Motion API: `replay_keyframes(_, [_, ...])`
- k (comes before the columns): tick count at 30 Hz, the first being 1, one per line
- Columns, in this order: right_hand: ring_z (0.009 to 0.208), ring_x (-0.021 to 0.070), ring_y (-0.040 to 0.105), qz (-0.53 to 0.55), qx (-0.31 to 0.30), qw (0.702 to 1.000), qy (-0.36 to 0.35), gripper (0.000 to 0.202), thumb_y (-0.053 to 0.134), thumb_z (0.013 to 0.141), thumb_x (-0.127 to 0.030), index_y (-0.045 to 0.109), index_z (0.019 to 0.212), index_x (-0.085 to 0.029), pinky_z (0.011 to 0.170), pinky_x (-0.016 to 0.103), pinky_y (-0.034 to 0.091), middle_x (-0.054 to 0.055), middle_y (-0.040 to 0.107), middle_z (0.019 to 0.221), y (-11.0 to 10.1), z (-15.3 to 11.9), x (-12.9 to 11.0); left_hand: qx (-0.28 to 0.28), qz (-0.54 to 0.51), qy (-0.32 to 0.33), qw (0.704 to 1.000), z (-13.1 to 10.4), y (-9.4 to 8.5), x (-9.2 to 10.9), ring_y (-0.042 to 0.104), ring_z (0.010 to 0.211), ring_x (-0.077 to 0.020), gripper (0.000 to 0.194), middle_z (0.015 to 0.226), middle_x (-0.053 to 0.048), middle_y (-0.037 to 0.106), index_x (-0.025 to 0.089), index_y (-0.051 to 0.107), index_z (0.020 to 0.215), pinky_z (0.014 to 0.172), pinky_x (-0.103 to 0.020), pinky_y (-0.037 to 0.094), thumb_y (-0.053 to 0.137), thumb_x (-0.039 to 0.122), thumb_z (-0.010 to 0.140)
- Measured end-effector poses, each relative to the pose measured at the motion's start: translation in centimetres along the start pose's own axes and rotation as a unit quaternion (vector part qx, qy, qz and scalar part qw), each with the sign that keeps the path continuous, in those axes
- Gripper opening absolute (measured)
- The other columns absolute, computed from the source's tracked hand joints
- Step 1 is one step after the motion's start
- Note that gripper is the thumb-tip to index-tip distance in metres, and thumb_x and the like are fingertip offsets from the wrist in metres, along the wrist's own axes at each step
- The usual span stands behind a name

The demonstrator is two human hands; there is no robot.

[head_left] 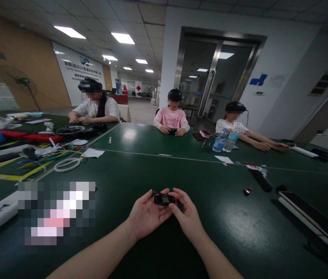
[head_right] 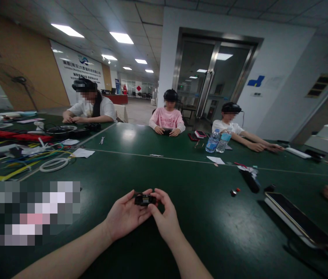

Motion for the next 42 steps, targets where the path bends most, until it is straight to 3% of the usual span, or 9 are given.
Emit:
replay_keyframes(6, [0.105,0.0208,0.054,0.027,0.014,0.999,-0.011,0.038,0.059,0.073,-0.024,0.049,0.110,-0.023,0.095,0.041,0.039,0.006,0.060,0.109,0.0,0.1,0.2,-0.017,0.026,-0.006,1.000,0.3,-0.7,0.2,0.056,0.103,-0.0217,0.035,0.106,-0.014,0.061,0.007,0.051,0.110,0.097,-0.033,0.036,0.040,0.031,0.086])
replay_keyframes(11, [0.105,0.0207,0.053,-0.008,0.015,1.000,-0.015,0.034,0.059,0.074,-0.025,0.051,0.107,-0.024,0.095,0.041,0.038,0.005,0.059,0.110,-0.3,0.2,0.3,0.004,0.074,0.013,0.997,0.5,-1.4,0.5,0.058,0.103,-0.0208,0.032,0.108,-0.014,0.062,0.009,0.052,0.110,0.096,-0.031,0.039,0.042,0.029,0.087])
replay_keyframes(16, [0.103,0.0205,0.054,-0.040,0.017,0.999,-0.031,0.031,0.058,0.073,-0.023,0.053,0.104,-0.025,0.094,0.040,0.038,0.004,0.060,0.107,-0.3,0.3,-0.1,0.066,0.129,0.038,0.989,0.6,-1.5,0.6,0.064,0.090,-0.0170,0.031,0.098,-0.014,0.066,0.007,0.052,0.108,0.086,-0.026,0.047,0.042,0.027,0.087])
replay_keyframes(19, [0.101,0.0206,0.054,-0.065,0.018,0.997,-0.036,0.030,0.058,0.073,-0.022,0.055,0.102,-0.025,0.092,0.040,0.039,0.003,0.060,0.105,-0.3,0.2,-0.4,0.053,0.166,0.042,0.984,0.5,-1.7,1.2,0.065,0.087,-0.0166,0.026,0.099,-0.014,0.066,0.007,0.052,0.108,0.084,-0.027,0.048,0.046,0.020,0.085])
replay_keyframes(23, [0.099,0.0204,0.055,-0.082,0.008,0.996,-0.030,0.031,0.059,0.071,-0.021,0.056,0.102,-0.026,0.090,0.039,0.039,0.002,0.061,0.104,-0.2,0.0,-0.6,0.019,0.214,0.005,0.977,0.2,-1.9,2.5,0.065,0.090,-0.0179,0.030,0.103,-0.015,0.065,0.007,0.050,0.111,0.085,-0.027,0.048,0.052,0.012,0.081])
replay_keyframes(32, [0.099,0.0206,0.054,-0.112,-0.007,0.994,-0.018,0.033,0.059,0.071,-0.019,0.056,0.103,-0.026,0.090,0.040,0.039,0.002,0.061,0.103,-0.1,0.0,-0.3,0.059,0.328,-0.060,0.941,0.4,-2.7,3.5,0.068,0.068,-0.0167,0.030,0.081,-0.015,0.070,0.006,0.051,0.105,0.063,-0.023,0.049,0.054,0.023,0.081])
replay_keyframes(39, [0.099,0.0206,0.054,-0.093,0.011,0.995,-0.035,0.032,0.057,0.072,-0.018,0.055,0.103,-0.023,0.089,0.039,0.041,0.004,0.061,0.104,-0.1,0.0,-0.4,-0.030,0.302,-0.043,0.952,-0.1,-2.5,3.6,0.064,0.091,-0.0206,0.038,0.099,-0.015,0.066,0.010,0.049,0.115,0.084,-0.031,0.044,0.055,0.015,0.078])
replay_keyframes(42, [0.098,0.0205,0.054,-0.089,0.009,0.995,-0.032,0.032,0.058,0.072,-0.017,0.055,0.103,-0.024,0.088,0.039,0.041,0.003,0.060,0.105,-0.1,0.0,-0.5,-0.035,0.328,-0.023,0.944,-0.1,-2.3,3.2,0.062,0.092,-0.0182,0.039,0.102,-0.012,0.064,0.013,0.050,0.113,0.086,-0.031,0.042,0.059,0.011,0.075])
Point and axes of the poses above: each hand's wrist, its own z-axis towards the middle knuckle, its own y-axis out of the palm, x = y × z, the point moved 1 cm from there along z, towards the middle knuckle
